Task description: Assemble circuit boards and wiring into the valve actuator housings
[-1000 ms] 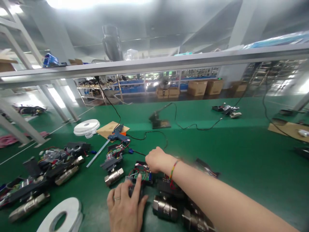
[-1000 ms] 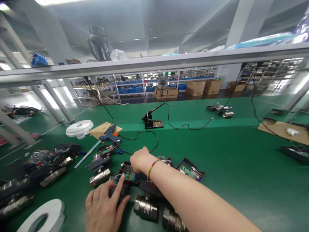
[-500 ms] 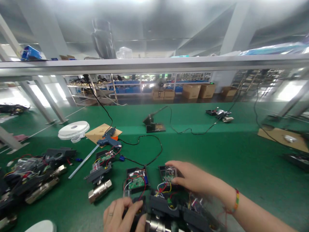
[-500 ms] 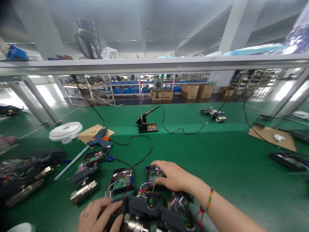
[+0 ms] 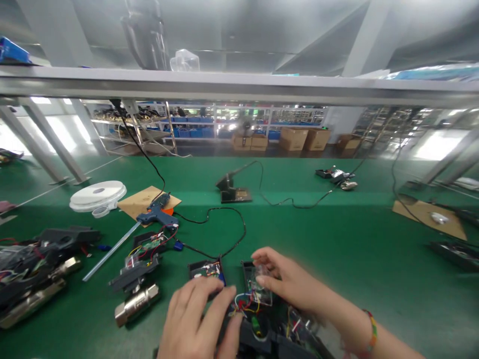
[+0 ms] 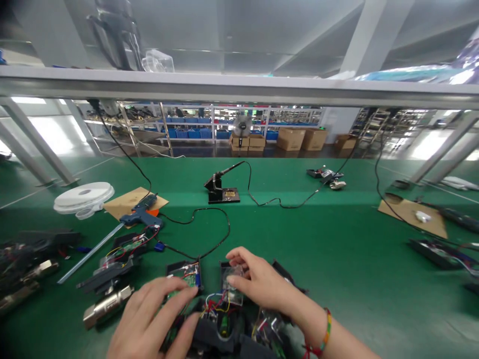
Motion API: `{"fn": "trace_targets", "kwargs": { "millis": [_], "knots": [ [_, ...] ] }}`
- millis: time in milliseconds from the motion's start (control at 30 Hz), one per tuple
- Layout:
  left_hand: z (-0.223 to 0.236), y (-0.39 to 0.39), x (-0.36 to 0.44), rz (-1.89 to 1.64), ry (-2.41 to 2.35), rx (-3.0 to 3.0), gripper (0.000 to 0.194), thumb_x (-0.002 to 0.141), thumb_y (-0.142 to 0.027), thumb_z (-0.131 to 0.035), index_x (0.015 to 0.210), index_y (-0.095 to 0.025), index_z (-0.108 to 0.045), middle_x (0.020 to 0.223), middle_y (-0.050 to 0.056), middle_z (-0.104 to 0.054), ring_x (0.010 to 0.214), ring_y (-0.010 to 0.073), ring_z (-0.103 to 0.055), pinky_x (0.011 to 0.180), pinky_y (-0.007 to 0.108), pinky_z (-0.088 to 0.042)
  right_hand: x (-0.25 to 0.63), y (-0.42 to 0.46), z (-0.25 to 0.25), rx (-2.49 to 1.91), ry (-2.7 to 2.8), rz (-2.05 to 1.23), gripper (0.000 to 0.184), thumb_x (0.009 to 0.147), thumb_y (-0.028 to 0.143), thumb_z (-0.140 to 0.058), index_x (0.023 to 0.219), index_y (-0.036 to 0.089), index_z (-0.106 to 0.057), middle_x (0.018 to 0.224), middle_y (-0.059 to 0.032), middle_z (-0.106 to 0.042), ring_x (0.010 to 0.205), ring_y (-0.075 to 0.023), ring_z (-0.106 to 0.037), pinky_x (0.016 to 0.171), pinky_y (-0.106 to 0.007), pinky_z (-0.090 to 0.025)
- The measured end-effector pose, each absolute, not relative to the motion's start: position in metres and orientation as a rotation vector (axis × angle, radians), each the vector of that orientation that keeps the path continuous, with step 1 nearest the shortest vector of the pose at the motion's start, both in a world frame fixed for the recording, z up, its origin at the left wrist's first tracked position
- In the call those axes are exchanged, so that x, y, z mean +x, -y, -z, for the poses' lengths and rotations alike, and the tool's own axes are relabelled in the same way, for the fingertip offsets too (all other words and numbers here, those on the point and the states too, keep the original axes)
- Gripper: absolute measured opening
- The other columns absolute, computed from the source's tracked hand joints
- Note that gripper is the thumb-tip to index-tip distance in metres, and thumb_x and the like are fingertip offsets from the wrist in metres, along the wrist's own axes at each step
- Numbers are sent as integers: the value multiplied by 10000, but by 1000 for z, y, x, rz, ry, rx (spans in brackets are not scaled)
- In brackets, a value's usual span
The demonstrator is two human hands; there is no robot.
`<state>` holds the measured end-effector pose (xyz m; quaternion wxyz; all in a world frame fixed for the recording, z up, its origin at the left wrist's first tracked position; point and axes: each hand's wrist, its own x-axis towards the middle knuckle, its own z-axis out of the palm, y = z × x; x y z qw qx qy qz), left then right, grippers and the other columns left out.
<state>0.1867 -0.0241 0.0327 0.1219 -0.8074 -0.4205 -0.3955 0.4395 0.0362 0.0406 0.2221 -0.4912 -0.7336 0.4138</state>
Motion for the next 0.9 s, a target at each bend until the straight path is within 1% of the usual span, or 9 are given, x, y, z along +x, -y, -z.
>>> {"fn": "trace_targets", "kwargs": {
  "millis": [100,133,233,333,433,567,667,733,900],
  "knots": [
    [-69,-17,218,745,1545,-2880,344,967,-308,-495,1291,-242,-591,1218,83,-672,1093,243,-640,938,389,-523,442,-45,-32,-1259,1955,-1238,506,885,481,-536,1294,205,-425,1267,-138,-593,1103,-225,-631,953,-407,-530],
    [-77,-30,229,519,1628,-3021,379,966,-340,-499,1323,-237,-574,1233,94,-676,1108,260,-648,957,411,-523,444,-48,-30,-1245,1943,-1246,492,898,473,-506,1300,207,-409,1299,-144,-580,1126,-224,-629,972,-412,-524],
    [-86,-58,255,183,1673,-3164,539,909,-484,-571,1379,-222,-542,1052,105,-753,999,325,-710,879,462,-561,455,-57,-29,-1287,1942,-1202,444,891,328,-443,1312,201,-381,1364,-173,-548,1177,-247,-618,982,-458,-516],
    [-81,-66,266,88,1764,-3113,552,914,-543,-513,1293,-153,-607,995,163,-765,991,381,-718,837,493,-566,468,-61,-38,-1356,2056,-1133,622,748,202,-545,1353,180,-401,1430,-184,-515,1302,-299,-531,1083,-514,-426],
    [-74,-66,269,15,1833,-3071,499,920,-535,-473,1132,-145,-698,1026,186,-763,1021,376,-716,861,473,-558,471,-61,-50,-1325,2305,-1173,847,594,136,-684,1410,157,-462,1429,-168,-556,1303,-349,-531,1113,-495,-401],
    [-67,-69,274,-63,1832,-3085,486,877,-569,-486,1120,-224,-728,1027,132,-779,992,347,-730,835,437,-563,461,-61,-54,-1314,2534,-1144,998,549,194,-814,1478,145,-452,1453,-187,-545,1288,-385,-541,1101,-486,-420],
    [-63,-71,281,-100,1835,-3065,519,846,-587,-483,1043,-190,-753,989,162,-780,955,370,-734,800,440,-561,455,-61,-48,-1387,2589,-1038,1103,545,239,-853,1525,83,-373,1477,-248,-495,1319,-416,-501,1115,-521,-396],
    [-62,-72,286,-95,1857,-3032,476,832,-538,-487,962,-173,-762,975,176,-778,935,368,-736,787,429,-553,452,-60,-44,-1405,2607,-970,1076,551,222,-844,1509,49,-386,1443,-261,-520,1292,-410,-522,1097,-506,-418],
    [-70,-67,285,61,1946,-2900,286,740,-380,-552,847,-165,-706,879,154,-769,863,333,-728,724,382,-509,451,-58,-37,-1450,2580,-779,693,603,210,-758,1274,112,-610,1209,-170,-677,1114,-344,-626,978,-433,-496]
  ]
}}
